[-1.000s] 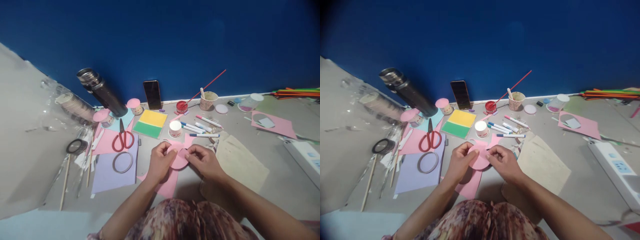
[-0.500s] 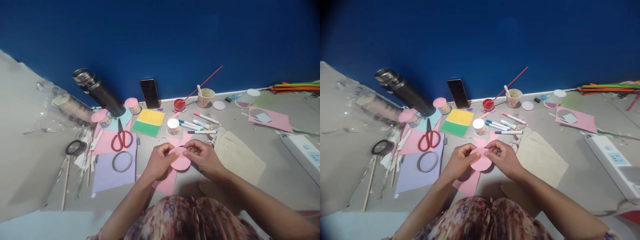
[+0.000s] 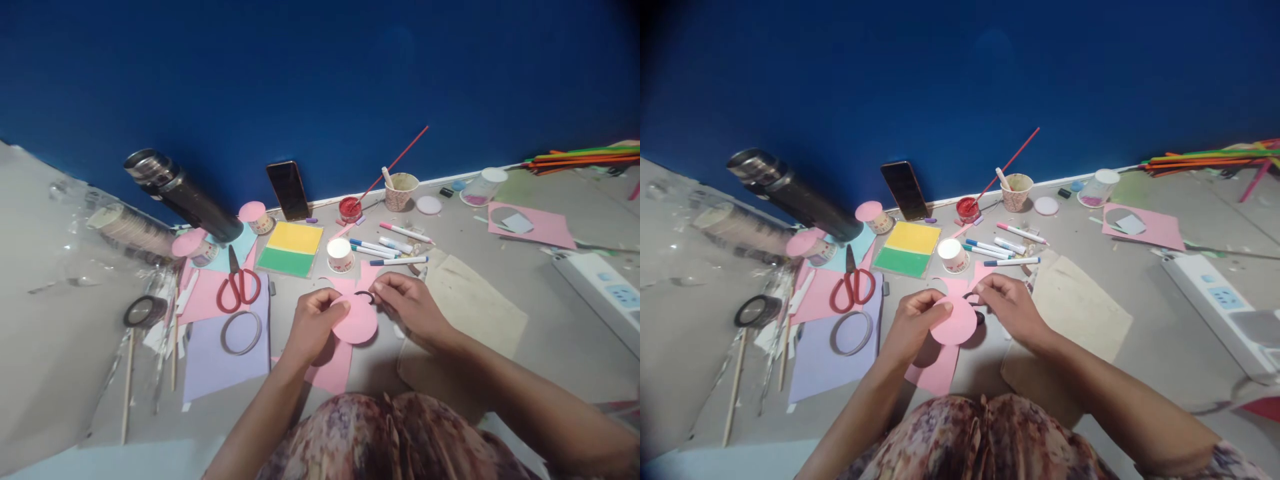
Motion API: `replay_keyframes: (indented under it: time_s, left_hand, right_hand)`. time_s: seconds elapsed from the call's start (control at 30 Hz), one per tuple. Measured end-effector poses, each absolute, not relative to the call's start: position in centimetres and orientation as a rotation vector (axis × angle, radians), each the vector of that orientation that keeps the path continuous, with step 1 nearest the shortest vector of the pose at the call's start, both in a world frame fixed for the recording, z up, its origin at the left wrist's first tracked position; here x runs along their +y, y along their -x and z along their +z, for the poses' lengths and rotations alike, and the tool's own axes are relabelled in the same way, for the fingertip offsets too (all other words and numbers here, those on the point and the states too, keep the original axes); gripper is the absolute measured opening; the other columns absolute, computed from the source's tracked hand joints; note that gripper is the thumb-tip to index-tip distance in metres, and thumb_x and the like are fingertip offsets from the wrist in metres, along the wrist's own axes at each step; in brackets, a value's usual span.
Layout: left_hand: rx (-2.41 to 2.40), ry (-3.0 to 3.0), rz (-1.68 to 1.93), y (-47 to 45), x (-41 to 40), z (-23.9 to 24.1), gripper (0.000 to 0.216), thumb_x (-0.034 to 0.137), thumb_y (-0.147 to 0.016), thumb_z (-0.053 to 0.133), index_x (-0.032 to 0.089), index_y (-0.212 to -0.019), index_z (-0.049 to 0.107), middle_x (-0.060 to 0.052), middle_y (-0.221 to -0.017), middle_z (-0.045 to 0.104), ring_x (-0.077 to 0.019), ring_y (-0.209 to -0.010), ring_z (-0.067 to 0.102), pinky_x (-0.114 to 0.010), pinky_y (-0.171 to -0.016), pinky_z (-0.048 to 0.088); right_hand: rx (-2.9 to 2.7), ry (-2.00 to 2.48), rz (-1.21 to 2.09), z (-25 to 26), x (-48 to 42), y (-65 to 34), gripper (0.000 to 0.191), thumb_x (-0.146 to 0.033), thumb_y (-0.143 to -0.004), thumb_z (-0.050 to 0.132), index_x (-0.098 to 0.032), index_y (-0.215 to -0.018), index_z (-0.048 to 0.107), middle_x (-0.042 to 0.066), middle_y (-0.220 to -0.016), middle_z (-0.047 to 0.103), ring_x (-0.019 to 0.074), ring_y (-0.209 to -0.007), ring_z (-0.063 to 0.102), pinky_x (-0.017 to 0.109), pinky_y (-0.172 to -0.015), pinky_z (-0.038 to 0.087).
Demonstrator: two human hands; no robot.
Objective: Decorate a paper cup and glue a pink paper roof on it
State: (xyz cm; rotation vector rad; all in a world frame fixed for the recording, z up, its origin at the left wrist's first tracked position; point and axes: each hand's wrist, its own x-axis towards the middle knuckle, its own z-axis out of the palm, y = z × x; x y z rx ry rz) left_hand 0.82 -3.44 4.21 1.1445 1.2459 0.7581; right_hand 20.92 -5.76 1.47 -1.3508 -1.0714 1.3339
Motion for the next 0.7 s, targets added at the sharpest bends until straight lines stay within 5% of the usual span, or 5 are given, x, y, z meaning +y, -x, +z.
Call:
replay_keyframes:
  time_s: [0.17, 0.7]
  left_hand:
    - [1.257, -1.198, 0.763, -1.1, -3.7, 4.3, 0.023, 0.034, -0.072, 0.074, 0.017, -0.061, 0.063, 0.003, -0.060, 0.052, -0.0115, -0.059, 0.044, -0.025, -0.056, 0.033]
    - [1.228, -1.315, 0.632, -2.0, -3.8, 4.5, 0.019, 0.034, -0.075, 0.076, 0.015, -0.073, 0.074, -0.002, -0.069, 0.066, -0.0144, -0.066, 0.054, -0.024, -0.060, 0.041]
  right_hand:
    - [-1.300, 1.325, 1.265, 2.3, -6.0, -20.7, 0.021, -0.041, -0.083, 0.074, -0.021, -0.089, 0.075, 0.001, -0.075, 0.065, 0.0144, -0.064, 0.052, 0.027, -0.058, 0.041]
    - [-1.464, 1.449, 1.140, 2.1, -6.0, -20.3, 0.015, -0.031, -0.074, 0.069, -0.021, -0.064, 0.066, -0.002, -0.058, 0.057, 0.0129, -0.055, 0.045, 0.026, -0.051, 0.031]
